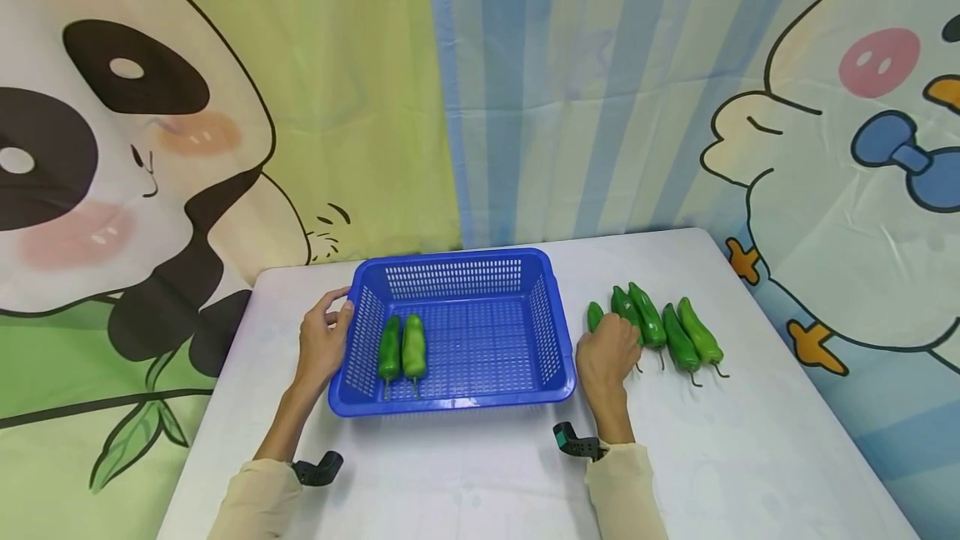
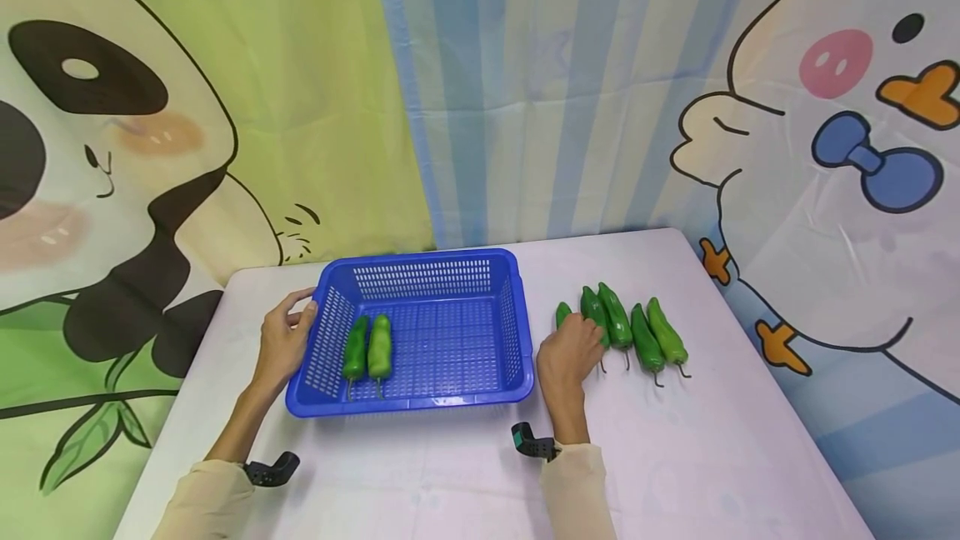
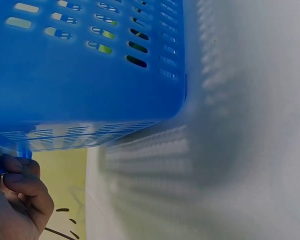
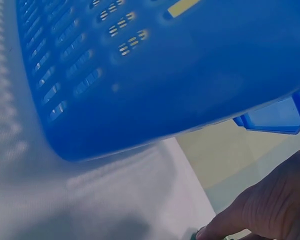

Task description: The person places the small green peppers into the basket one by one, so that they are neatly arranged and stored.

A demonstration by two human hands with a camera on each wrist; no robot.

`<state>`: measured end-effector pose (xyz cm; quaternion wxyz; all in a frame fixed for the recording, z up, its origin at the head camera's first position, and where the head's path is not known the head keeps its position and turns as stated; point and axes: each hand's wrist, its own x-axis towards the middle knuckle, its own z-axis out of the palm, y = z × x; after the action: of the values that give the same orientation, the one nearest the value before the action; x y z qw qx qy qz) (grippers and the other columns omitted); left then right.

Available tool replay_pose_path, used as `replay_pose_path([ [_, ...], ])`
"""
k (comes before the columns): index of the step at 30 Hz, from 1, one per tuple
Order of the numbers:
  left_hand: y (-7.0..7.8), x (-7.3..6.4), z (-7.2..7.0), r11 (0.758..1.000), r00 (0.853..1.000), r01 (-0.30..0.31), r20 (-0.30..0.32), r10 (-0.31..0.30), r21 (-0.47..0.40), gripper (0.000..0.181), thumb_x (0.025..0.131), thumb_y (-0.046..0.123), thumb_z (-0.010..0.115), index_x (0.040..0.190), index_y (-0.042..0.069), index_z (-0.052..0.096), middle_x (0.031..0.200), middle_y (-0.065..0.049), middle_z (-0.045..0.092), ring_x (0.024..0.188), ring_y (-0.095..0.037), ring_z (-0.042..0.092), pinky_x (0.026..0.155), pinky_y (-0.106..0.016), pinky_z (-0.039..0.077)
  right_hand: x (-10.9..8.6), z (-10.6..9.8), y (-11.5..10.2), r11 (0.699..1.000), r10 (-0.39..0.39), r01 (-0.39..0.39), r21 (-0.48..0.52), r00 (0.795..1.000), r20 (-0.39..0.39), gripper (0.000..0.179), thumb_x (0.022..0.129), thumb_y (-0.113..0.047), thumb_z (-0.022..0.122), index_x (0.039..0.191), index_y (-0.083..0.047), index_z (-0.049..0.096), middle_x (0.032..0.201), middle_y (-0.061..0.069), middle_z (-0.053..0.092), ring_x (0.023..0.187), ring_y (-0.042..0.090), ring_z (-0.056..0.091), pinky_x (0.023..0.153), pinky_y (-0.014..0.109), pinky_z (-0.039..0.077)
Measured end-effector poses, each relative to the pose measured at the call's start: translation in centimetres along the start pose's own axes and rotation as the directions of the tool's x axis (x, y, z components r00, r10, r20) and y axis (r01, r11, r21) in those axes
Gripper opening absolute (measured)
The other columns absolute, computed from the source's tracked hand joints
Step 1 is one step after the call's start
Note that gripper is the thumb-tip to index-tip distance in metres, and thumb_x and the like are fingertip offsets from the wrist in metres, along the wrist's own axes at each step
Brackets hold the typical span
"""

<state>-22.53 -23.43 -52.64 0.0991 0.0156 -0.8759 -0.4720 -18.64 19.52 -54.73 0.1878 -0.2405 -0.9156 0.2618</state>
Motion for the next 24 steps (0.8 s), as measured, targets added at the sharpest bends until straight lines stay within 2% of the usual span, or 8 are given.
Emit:
replay_pose_path([
  [3, 0.0, 0.0, 0.0, 1.000, 1.000, -0.002, 0.003, 0.002, -0.003, 0.043, 0.117, 0.029, 0.051, 0.153, 0.008, 0.060, 0.097, -0.029, 0.079, 0.065, -0.010, 0.067, 0.057, -0.023, 0.051, 0.0, 0.1, 0.0, 1.000, 0.001, -0.001, -0.001, 1.000, 0.003, 0.010, 0.084, 0.006, 0.062, 0.082, 0.012, 0.069, 0.091, 0.036, 0.072, 0.088, 0.055, 0.066, 0.071, 0.066, 0.051],
  [10, -0.1, 0.0, 0.0, 1.000, 1.000, 0.004, 0.007, -0.003, -0.014, 0.043, 0.117, 0.029, 0.051, 0.153, 0.008, 0.060, 0.097, -0.029, 0.079, 0.064, -0.009, 0.067, 0.057, -0.023, 0.051, 0.0, 0.0, 0.0, 1.000, 0.020, -0.020, 0.016, 1.000, 0.000, 0.011, 0.080, 0.002, 0.066, 0.070, 0.004, 0.064, 0.079, 0.029, 0.070, 0.081, 0.051, 0.068, 0.065, 0.062, 0.051],
  [16, -0.2, 0.0, 0.1, 1.000, 1.000, 0.006, 0.007, -0.006, -0.014, 0.043, 0.117, 0.029, 0.051, 0.153, 0.008, 0.060, 0.098, -0.030, 0.079, 0.065, -0.008, 0.068, 0.057, -0.023, 0.052, 0.1, -0.5, -0.1, 0.998, 0.027, -0.025, 0.056, 0.999, -0.031, 0.028, 0.080, -0.001, 0.070, 0.061, -0.009, 0.051, 0.061, 0.014, 0.057, 0.063, 0.033, 0.058, 0.051, 0.045, 0.040],
  [20, -0.1, -0.1, 0.0, 1.000, 1.000, 0.001, 0.005, -0.001, -0.013, 0.043, 0.117, 0.029, 0.051, 0.153, 0.008, 0.060, 0.097, -0.029, 0.079, 0.064, -0.008, 0.067, 0.056, -0.023, 0.052, 0.3, -1.1, 0.0, 0.992, 0.041, -0.041, 0.122, 0.999, 0.002, 0.024, 0.083, -0.005, 0.074, 0.066, -0.005, 0.057, 0.060, 0.012, 0.055, 0.059, 0.029, 0.052, 0.052, 0.042, 0.036],
  [22, -0.1, -0.1, 0.0, 1.000, 1.000, 0.002, 0.008, -0.002, -0.016, 0.043, 0.117, 0.030, 0.051, 0.153, 0.008, 0.060, 0.097, -0.029, 0.079, 0.063, -0.008, 0.067, 0.056, -0.023, 0.052, 0.5, -1.4, 0.1, 0.985, 0.054, -0.056, 0.163, 0.998, 0.021, 0.015, 0.085, -0.007, 0.078, 0.078, 0.004, 0.071, 0.069, 0.021, 0.066, 0.065, 0.036, 0.062, 0.057, 0.048, 0.044],
  [24, 0.0, -0.1, 0.0, 1.000, 1.000, 0.003, 0.012, -0.003, -0.020, 0.043, 0.117, 0.030, 0.051, 0.153, 0.008, 0.060, 0.097, -0.029, 0.079, 0.063, -0.009, 0.067, 0.056, -0.023, 0.052, 0.6, -1.8, 0.1, 0.975, 0.075, -0.085, 0.204, 0.996, 0.055, 0.022, 0.086, -0.009, 0.082, 0.097, 0.009, 0.078, 0.086, 0.029, 0.075, 0.080, 0.045, 0.071, 0.068, 0.056, 0.052],
])
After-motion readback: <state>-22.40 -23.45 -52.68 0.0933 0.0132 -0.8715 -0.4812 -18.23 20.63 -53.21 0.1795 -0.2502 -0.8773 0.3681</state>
